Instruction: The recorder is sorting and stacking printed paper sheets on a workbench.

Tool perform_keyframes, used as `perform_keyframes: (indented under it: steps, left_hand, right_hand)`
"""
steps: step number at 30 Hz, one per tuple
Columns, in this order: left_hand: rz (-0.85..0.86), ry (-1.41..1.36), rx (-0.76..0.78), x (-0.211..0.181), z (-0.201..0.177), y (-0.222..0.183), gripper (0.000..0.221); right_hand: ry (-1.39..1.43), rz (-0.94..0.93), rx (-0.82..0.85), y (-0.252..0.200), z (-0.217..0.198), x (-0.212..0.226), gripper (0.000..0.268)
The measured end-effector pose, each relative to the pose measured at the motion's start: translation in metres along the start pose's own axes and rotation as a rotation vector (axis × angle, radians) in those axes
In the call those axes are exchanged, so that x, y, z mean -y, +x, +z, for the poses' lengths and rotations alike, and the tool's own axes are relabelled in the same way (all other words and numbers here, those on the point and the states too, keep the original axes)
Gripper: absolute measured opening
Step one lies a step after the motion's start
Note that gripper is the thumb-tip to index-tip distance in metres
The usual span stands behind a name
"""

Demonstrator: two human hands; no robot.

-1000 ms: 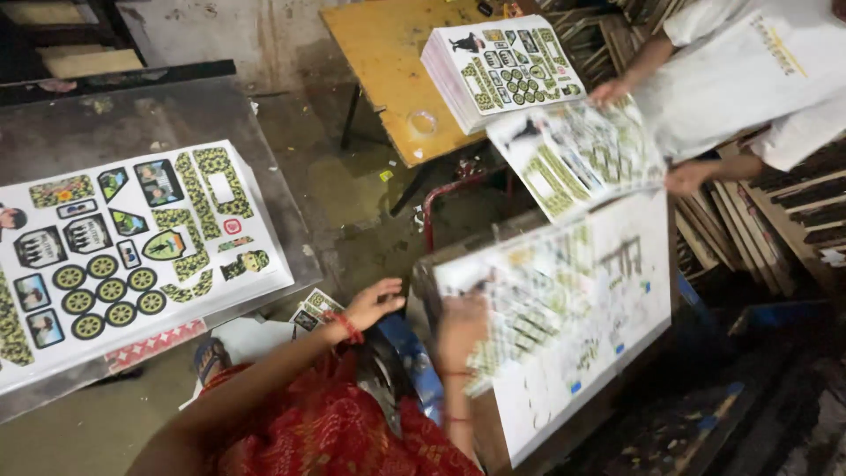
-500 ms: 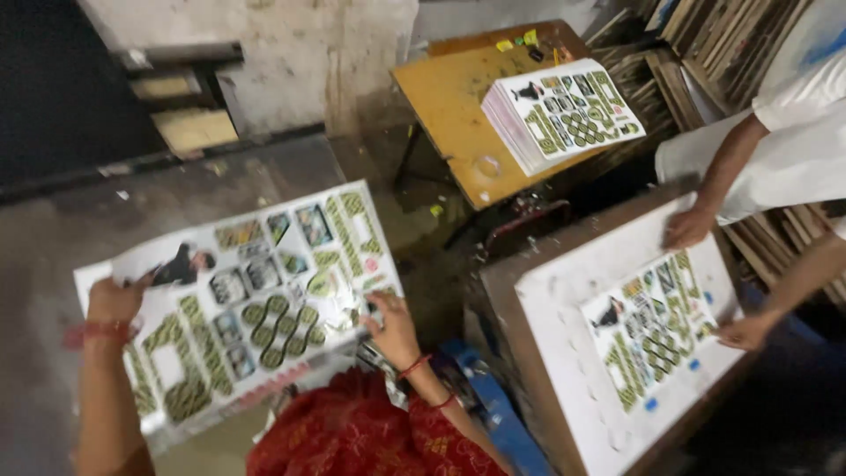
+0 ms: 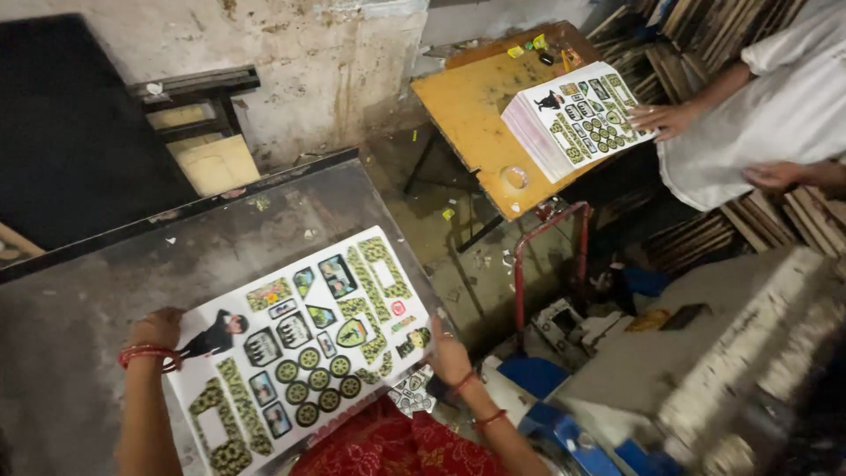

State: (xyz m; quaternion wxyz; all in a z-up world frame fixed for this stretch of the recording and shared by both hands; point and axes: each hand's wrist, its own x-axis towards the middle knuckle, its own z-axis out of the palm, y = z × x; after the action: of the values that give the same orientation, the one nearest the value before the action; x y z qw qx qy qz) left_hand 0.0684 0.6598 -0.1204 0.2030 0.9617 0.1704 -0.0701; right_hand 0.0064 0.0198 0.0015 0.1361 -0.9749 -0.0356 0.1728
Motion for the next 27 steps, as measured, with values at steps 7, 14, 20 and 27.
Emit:
perform_keyframes:
  steps: [7,14,20,27]
  left_hand:
    - [-0.195,-0.061,0.031,-0.029,-0.03,-0.017,0.038]
    - [-0.02,0.359,-0.719,-0.151,0.078,-0.024,0.059]
    - [0.62,-0.15,-0.397,-0.441,0.101,-0.168,0.041]
    - [0.64,-0.261,-0.177,-0.557,0.155,-0.231,0.044]
  right_hand:
    - [0.212,-0.117,-0.265,-0.01,-0.013,0.002,0.075]
    - [0.396,-0.016,-0.449,-0.047,0.003,-0.034,0.053]
    - [0.765,0.239,-0.563,-0.096,0.101,-0.185,0.008]
    - [-0.942,0.193,-0.887,-0.346,-0.071,-0.54,0.039]
